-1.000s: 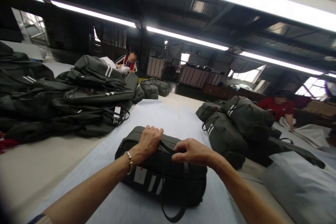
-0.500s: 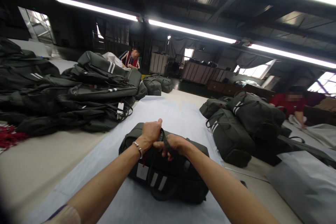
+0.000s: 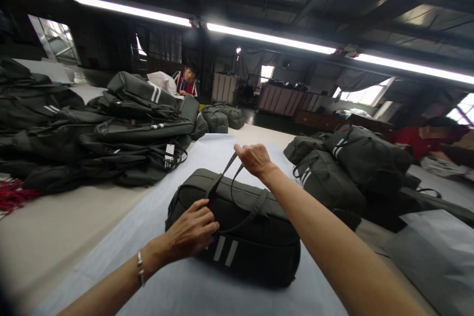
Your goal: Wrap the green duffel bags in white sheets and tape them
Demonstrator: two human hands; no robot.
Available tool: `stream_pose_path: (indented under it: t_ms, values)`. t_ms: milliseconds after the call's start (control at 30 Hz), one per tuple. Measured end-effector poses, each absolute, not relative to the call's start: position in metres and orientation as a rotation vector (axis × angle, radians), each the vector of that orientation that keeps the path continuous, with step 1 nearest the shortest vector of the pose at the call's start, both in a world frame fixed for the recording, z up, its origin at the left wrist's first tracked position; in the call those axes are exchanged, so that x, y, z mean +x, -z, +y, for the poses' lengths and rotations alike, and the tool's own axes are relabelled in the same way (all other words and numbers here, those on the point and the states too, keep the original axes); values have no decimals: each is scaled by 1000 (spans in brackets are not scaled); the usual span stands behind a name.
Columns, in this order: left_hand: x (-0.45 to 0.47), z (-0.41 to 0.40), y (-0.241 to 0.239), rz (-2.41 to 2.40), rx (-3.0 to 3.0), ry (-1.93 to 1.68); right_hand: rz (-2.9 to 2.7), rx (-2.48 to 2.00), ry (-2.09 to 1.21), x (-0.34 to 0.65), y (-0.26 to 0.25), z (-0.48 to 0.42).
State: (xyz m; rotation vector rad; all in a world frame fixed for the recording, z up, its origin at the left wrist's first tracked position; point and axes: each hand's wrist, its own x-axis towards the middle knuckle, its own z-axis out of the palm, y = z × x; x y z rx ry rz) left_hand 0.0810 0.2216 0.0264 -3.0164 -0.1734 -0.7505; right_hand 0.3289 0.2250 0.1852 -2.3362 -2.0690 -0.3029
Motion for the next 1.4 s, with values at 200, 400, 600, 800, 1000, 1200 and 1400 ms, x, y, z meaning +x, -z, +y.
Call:
stream_pose_path:
  t_ms: [200,400,600,800,1000,1200,1400]
  values:
    - [51,202,12,-317,-3074,846,-1992,-2449,167,376,-129,227]
    - [64,195,10,-258,-2937,1069,-1780,-2532,-372,411,-36,211]
    - [148,224,-47,-495,-2893,861,-1568,-2373,-603,423,-18,214]
    - [188,262,-12,-900,-2987,510,-1375,-2094,-782,441,-45,198]
    - [185,253,-21,-921,-2974,341,-842,-2095,-454,464,-27,84]
    - [196,264,-20,-893,-3041,224,-1564,-2007,-167,313,82,-142]
    - [196,263,-28,-833,-3057,195,-2107,-1910,-286,194,147,-268]
